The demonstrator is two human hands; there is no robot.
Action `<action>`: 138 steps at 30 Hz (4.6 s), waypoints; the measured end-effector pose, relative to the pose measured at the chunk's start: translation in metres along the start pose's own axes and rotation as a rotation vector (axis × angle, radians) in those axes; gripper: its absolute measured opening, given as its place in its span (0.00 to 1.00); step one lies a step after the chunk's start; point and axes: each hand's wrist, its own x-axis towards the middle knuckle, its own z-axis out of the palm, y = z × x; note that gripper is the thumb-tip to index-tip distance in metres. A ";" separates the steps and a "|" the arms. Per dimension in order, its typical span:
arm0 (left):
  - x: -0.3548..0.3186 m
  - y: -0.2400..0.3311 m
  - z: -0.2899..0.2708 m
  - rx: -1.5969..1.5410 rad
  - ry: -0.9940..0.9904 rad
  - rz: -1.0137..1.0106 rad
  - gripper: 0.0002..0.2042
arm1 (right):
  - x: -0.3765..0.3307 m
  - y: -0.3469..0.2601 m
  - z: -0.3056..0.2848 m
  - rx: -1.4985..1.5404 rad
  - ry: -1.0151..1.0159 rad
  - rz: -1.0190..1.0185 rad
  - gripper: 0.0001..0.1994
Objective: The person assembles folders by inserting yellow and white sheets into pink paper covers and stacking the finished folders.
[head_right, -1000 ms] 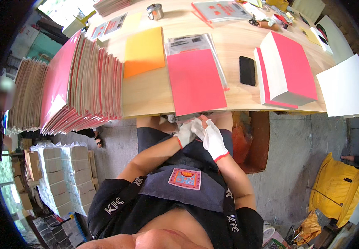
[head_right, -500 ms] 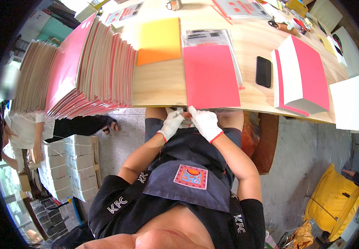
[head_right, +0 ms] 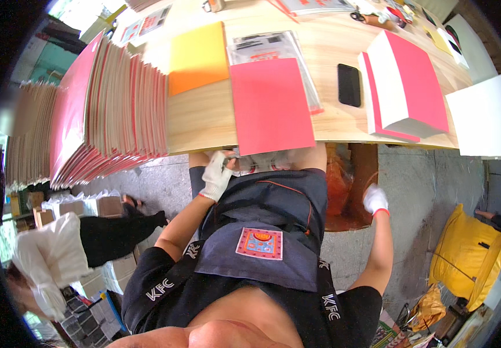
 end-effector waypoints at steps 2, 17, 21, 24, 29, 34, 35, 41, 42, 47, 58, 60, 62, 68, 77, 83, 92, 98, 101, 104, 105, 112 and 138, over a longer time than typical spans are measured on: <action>0.008 -0.003 0.001 0.170 0.021 0.308 0.13 | -0.037 -0.025 0.000 -0.107 -0.057 -0.149 0.10; 0.004 -0.006 0.033 -0.567 0.168 -0.377 0.05 | -0.028 -0.215 -0.109 1.322 0.239 -0.379 0.11; -0.001 -0.011 0.035 -1.218 0.231 -0.684 0.06 | -0.025 -0.224 -0.093 1.874 -0.084 -0.147 0.14; 0.005 0.005 0.018 -1.214 0.033 -0.768 0.12 | -0.026 -0.221 -0.091 1.862 -0.067 -0.257 0.21; 0.049 0.078 -0.045 -0.617 -0.091 -0.223 0.19 | -0.038 -0.219 -0.116 1.982 -0.196 -0.534 0.08; 0.025 0.165 -0.178 -0.172 0.055 -0.020 0.20 | -0.081 -0.273 -0.217 1.833 -0.364 -0.889 0.09; 0.019 0.173 -0.206 -0.003 0.174 0.090 0.19 | -0.103 -0.300 -0.248 1.857 -0.355 -0.868 0.10; 0.039 0.150 -0.351 -0.037 0.788 0.089 0.15 | -0.151 -0.439 -0.394 1.600 -0.348 -1.341 0.14; 0.040 0.135 -0.377 0.079 0.835 0.095 0.18 | -0.165 -0.462 -0.408 1.623 -0.447 -1.466 0.13; 0.022 0.056 -0.425 0.397 0.626 -0.156 0.22 | -0.194 -0.510 -0.417 1.335 -0.521 -1.293 0.15; -0.068 -0.072 -0.221 0.480 0.830 0.184 0.15 | -0.123 -0.399 -0.225 1.267 -0.844 -1.051 0.08; -0.061 -0.062 -0.155 0.274 0.501 0.144 0.20 | -0.114 -0.371 -0.203 1.250 -0.790 -0.892 0.09; -0.006 -0.012 -0.118 0.253 0.233 0.281 0.19 | -0.106 -0.347 -0.183 1.276 -0.764 -0.827 0.10; 0.178 -0.037 -0.042 0.465 0.172 0.314 0.21 | -0.110 -0.323 -0.173 1.352 -0.717 -0.832 0.10; 0.275 -0.040 -0.061 0.605 -0.368 0.012 0.21 | -0.111 -0.248 -0.172 1.333 -0.495 -0.649 0.14; 0.288 -0.138 -0.068 0.200 -0.271 -0.143 0.18 | -0.084 -0.137 -0.248 1.531 -0.234 -0.648 0.11; 0.279 -0.078 -0.028 -0.275 0.716 -0.090 0.10 | -0.046 -0.015 -0.351 0.326 0.433 0.144 0.33; 0.271 0.094 -0.035 -0.828 0.495 0.091 0.11 | -0.030 0.006 -0.344 0.479 0.455 0.026 0.28; 0.290 0.135 -0.009 -0.664 0.543 0.301 0.11 | -0.029 -0.001 -0.347 0.522 0.504 -0.003 0.18; 0.302 0.207 0.041 -0.544 0.522 0.533 0.11 | -0.022 0.014 -0.337 0.499 0.552 -0.069 0.17; 0.306 0.227 0.059 -0.550 0.453 0.577 0.11 | -0.019 0.018 -0.328 0.394 0.712 -0.083 0.17; 0.282 0.332 0.166 0.114 -0.108 0.859 0.19 | -0.067 0.079 -0.348 0.739 1.005 0.142 0.12; 0.069 0.168 0.123 -0.130 -0.621 0.885 0.12 | -0.045 -0.072 -0.339 -0.026 0.599 -0.070 0.12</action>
